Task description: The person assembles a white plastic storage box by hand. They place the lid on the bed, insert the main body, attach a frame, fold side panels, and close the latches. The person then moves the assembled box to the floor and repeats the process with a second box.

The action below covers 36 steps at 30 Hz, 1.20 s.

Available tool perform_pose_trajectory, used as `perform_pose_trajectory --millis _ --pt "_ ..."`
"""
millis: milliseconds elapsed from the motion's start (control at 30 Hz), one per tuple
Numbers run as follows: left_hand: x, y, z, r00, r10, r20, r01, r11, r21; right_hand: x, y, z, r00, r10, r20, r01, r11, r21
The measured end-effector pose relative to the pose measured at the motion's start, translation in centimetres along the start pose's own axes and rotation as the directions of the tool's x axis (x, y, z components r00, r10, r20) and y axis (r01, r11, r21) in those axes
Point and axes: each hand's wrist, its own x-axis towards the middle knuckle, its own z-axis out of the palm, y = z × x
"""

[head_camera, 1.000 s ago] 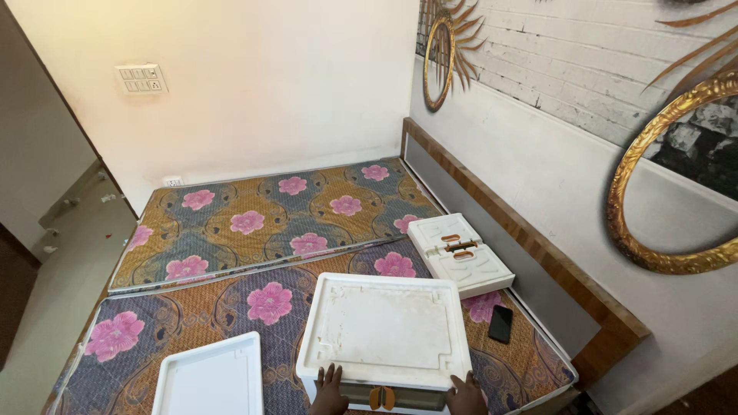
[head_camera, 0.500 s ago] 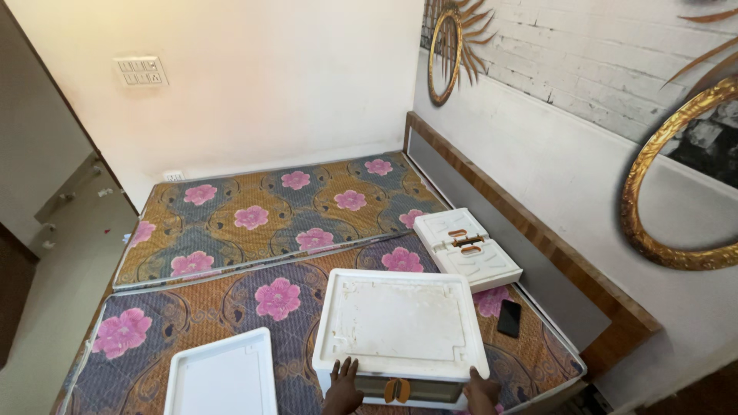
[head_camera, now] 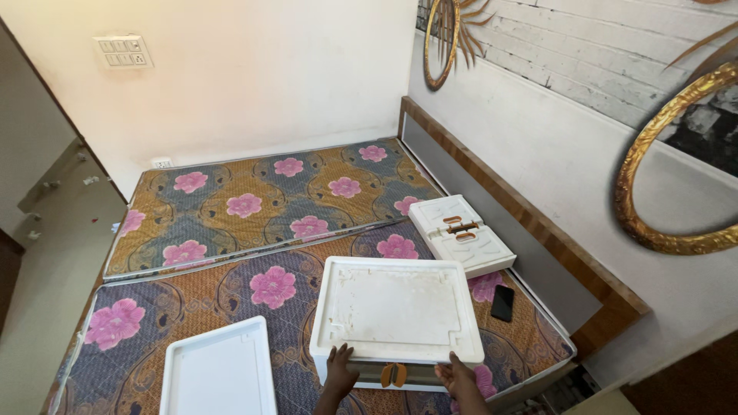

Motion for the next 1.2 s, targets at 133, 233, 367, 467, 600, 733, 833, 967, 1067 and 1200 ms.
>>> perform_pose_trajectory --millis 133,233,367,467,600,733,833,967,1067,1200 --pt "0.9 0.0 0.7 0.913 -0.231 -0.336 0.09 0.918 -0.386 -0.4 -0.2 0.5 0.994 -0.053 0.092 0.041 0.99 0.134" --pt "1.8 -0.5 3.2 0.843 -0.471 -0.26 0.217 0.74 -0.637 -0.6 -0.3 1.3 0.996 -0.021 -0.084 0.029 0.995 0.097" --pt "3.9 -1.3 7.0 0.844 -0.52 0.132 0.318 0.287 -0.904 -0.7 -0.2 1.4 0.997 0.039 -0.069 -0.025 0.979 0.2" --pt "4.2 -0.9 8.7 0.843 -0.448 0.298 0.345 0.023 -0.938 -0.4 -0.2 1.3 0.997 0.072 -0.008 -0.069 0.978 0.198" --pt "3.6 1.2 8.9 0.79 -0.48 0.381 0.372 -0.118 -0.921 0.2 0.3 0.9 0.996 0.086 0.014 -0.087 0.981 0.173" --pt "3.9 2.5 8.2 0.775 -0.51 0.373 0.339 -0.162 -0.927 -0.4 0.2 1.5 0.997 0.075 0.033 -0.079 0.99 0.117" --pt "4.5 2.7 8.2 0.737 -0.563 0.373 0.317 -0.199 -0.927 -1.9 -0.2 1.7 1.0 0.02 0.016 -0.021 0.998 0.066" --pt "4.9 3.2 8.3 0.718 -0.611 0.332 0.236 -0.235 -0.943 -4.0 -1.4 2.2 0.999 0.053 0.006 -0.053 0.997 0.059" --pt "4.7 4.0 7.8 0.731 -0.638 0.242 0.167 -0.177 -0.97 -4.9 -2.0 2.3 0.999 0.035 0.033 -0.037 0.998 0.06" --pt "4.7 5.2 6.6 0.669 -0.719 0.187 0.194 -0.074 -0.978 -5.6 -2.6 2.0 0.999 -0.042 0.018 0.041 0.998 0.049"
